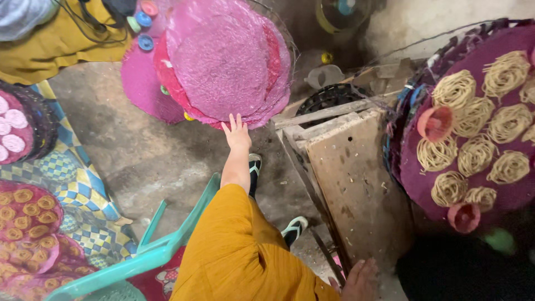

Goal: The person loads dough into a hand-operated metal extruder press, scoops dough from a large basin with a stick, and pulls the wooden lever to press noodles through the die. They place the extruded noodle nests onto round purple trays and cover finished trays with a pink cloth.

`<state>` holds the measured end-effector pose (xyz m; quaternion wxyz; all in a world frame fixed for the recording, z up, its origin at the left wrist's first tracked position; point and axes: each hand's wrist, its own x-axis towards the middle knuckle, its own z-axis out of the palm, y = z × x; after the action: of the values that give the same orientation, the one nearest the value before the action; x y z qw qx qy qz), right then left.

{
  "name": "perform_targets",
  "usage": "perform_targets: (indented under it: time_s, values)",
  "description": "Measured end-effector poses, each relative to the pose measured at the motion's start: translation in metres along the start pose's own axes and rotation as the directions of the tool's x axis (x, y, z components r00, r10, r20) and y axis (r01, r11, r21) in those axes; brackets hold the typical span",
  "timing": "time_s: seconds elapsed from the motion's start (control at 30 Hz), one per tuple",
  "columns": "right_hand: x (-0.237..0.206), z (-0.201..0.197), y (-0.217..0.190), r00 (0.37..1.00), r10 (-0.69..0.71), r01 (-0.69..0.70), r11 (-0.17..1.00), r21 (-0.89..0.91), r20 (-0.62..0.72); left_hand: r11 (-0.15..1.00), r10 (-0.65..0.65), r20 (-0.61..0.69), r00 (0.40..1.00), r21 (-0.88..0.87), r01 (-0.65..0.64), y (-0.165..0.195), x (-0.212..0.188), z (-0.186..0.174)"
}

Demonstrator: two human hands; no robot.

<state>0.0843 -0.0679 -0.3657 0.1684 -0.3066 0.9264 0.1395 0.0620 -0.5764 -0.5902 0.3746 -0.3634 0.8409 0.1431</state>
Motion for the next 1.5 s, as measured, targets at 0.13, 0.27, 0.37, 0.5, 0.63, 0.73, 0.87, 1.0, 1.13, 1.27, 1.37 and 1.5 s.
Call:
perform_targets:
  time_s: [0.13, 0.27, 0.37, 0.5, 0.63, 0.73, 0.87, 1.0, 1.13, 1.27, 1.37, 1.5]
  values:
    - [0.016, 0.018, 0.012, 0.999, -0.033, 0.033, 0.999, -0.004, -0.023, 0.995, -0.058, 0.018, 0.998, 0.086, 0.056, 0.018, 0.046, 0.024]
    - [0.028, 0.02, 0.012, 0.999, -0.042, 0.043, 0.999, 0.013, -0.012, 0.981, -0.082, 0.025, 0.996, 0.18, 0.076, 0.03, 0.056, 0.036]
    - [0.039, 0.011, 0.006, 0.999, -0.045, 0.045, 0.999, 0.02, -0.017, 0.981, -0.05, -0.087, 0.995, 0.183, 0.065, 0.032, 0.053, 0.03]
    - [0.057, -0.005, -0.003, 0.999, -0.037, 0.037, 0.999, 0.038, -0.014, 0.999, 0.008, -0.275, 0.961, 0.051, 0.006, 0.029, 0.032, 0.001]
    - [0.063, -0.034, -0.01, 1.0, -0.026, 0.025, 0.998, 0.055, 0.006, 0.965, 0.089, -0.568, 0.818, -0.156, -0.213, 0.012, 0.004, -0.049]
    - [0.07, -0.058, -0.02, 1.0, -0.023, 0.022, 0.997, 0.073, 0.02, 0.941, 0.077, -0.771, 0.632, -0.154, -0.302, -0.004, -0.025, -0.094]
    - [0.083, -0.099, -0.035, 0.999, -0.04, 0.037, 0.995, 0.091, 0.028, 0.818, -0.079, -0.838, 0.54, -0.364, -0.446, -0.026, -0.072, -0.164]
    - [0.076, -0.156, -0.044, 0.998, -0.059, 0.055, 0.991, 0.124, 0.033, 0.79, -0.1, -0.9, 0.424, -0.331, -0.516, -0.041, -0.123, -0.227]
    - [0.069, -0.201, -0.048, 0.995, -0.097, 0.089, 0.978, 0.189, 0.034, 0.673, -0.196, -0.87, 0.452, -0.455, -0.583, -0.05, -0.17, -0.268]
    - [0.057, -0.201, -0.046, 0.991, -0.133, 0.118, 0.931, 0.346, 0.022, 0.595, -0.125, -0.789, 0.602, -0.545, -0.591, -0.052, -0.218, -0.291]
    - [0.049, -0.182, -0.05, 0.987, -0.163, 0.142, 0.807, 0.573, -0.016, 0.492, -0.109, -0.92, 0.377, -0.379, -0.783, -0.045, -0.256, -0.292]
    - [0.019, -0.171, -0.025, 0.95, -0.287, 0.155, 0.105, 0.982, -0.12, 0.239, -0.078, -0.907, 0.413, -0.419, -0.876, -0.018, -0.336, -0.282]
